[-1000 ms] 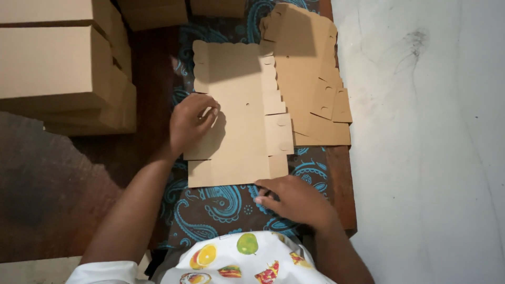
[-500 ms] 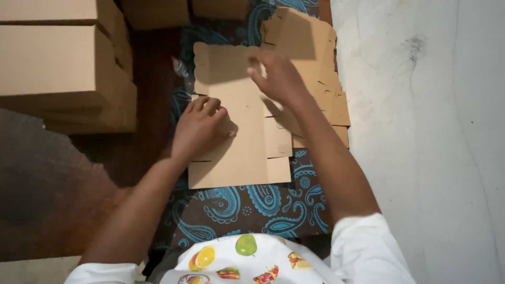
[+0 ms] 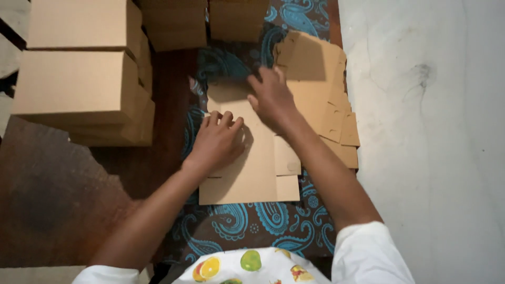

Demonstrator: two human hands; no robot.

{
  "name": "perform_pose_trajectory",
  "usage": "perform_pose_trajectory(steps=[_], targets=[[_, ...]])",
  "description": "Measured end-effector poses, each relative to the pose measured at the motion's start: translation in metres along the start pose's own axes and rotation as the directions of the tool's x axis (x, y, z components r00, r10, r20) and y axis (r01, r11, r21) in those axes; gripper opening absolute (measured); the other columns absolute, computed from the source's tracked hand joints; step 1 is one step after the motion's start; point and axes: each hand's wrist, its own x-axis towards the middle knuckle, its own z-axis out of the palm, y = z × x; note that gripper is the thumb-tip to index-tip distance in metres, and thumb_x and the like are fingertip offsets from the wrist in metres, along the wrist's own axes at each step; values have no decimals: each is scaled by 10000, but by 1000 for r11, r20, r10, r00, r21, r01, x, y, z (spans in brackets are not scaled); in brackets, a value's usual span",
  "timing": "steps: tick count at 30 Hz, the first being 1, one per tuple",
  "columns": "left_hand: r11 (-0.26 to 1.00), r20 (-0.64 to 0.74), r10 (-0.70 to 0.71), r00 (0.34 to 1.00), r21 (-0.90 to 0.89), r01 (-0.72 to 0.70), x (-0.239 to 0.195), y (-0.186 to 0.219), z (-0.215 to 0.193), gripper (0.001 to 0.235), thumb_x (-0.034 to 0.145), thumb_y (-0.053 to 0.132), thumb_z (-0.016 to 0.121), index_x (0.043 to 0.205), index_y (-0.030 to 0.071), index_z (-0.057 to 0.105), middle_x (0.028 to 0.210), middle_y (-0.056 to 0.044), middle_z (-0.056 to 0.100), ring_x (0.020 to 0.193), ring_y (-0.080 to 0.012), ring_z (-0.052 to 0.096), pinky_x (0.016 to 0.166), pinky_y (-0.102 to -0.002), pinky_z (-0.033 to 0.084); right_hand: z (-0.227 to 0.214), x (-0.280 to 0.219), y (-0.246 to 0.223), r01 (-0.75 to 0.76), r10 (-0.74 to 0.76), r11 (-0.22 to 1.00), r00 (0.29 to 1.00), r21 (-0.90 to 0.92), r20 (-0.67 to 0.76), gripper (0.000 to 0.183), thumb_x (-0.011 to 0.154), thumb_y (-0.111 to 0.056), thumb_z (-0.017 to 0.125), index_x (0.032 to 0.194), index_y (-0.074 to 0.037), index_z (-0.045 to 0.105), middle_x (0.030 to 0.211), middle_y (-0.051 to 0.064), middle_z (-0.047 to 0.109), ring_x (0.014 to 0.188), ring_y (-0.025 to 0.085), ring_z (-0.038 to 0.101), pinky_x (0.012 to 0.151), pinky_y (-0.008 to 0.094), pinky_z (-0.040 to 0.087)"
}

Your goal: Assembling a cardboard box by folding pre-scored flaps and interlocking tabs.

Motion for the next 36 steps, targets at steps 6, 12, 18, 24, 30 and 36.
perform_pose_trajectory(steps=[6,12,18,24,30,36], targets=[[982,-357,185,915,106,-157,53,-17,21,605,873,334,686,1368,-8,623,1469,-238,530,1429,-439,430,1196,-522,301,13,-17,0,107,-107,992,994,-66,2,396,1026,-277,475,1355,-106,615,1300,142,624,1287,329,567,1210,573,251],[997,75,36,997,-74,-31,54,-21,-15,969,911,671,512,1558,-39,384,1593,-268,419,1546,-407,280,1274,-497,164,23,-20,4,84,-85,996,996,-22,-24,415,1074,-358,430,1372,-123,597,1373,144,605,1348,343,528,1193,580,296],[999,-17,50,999,-10,-50,56,-34,15,1036,870,752,491,1578,6,366,1654,-198,342,1584,-365,172,1289,-493,37,30,-18,7,82,-83,996,996,-40,-27,388,1068,-334,451,1375,-140,585,1408,127,584,1408,326,479,1185,565,301],[998,69,13,998,-66,-8,58,-34,15,1014,866,698,507,1607,31,321,1679,-183,301,1587,-345,177,1275,-525,76,29,-16,9,98,-97,994,995,-54,33,433,1056,-334,436,1424,-133,545,1454,114,565,1443,334,438,1204,599,241],[995,111,-28,993,-94,38,58,-4,-63,924,845,751,470,1459,62,513,1368,-176,642,1245,-354,628,1034,-577,437,17,-16,-4,-8,14,996,998,-90,63,433,1002,-433,487,1294,-152,639,1329,67,651,1367,304,509,1207,640,214],[994,56,-108,993,34,106,60,-35,-16,936,833,734,547,1477,56,521,1528,-161,538,1332,-332,581,1091,-589,388,17,-23,11,-245,250,956,968,-162,10,448,975,-437,548,1286,-144,684,1441,39,603,1457,301,405,1158,690,243]])
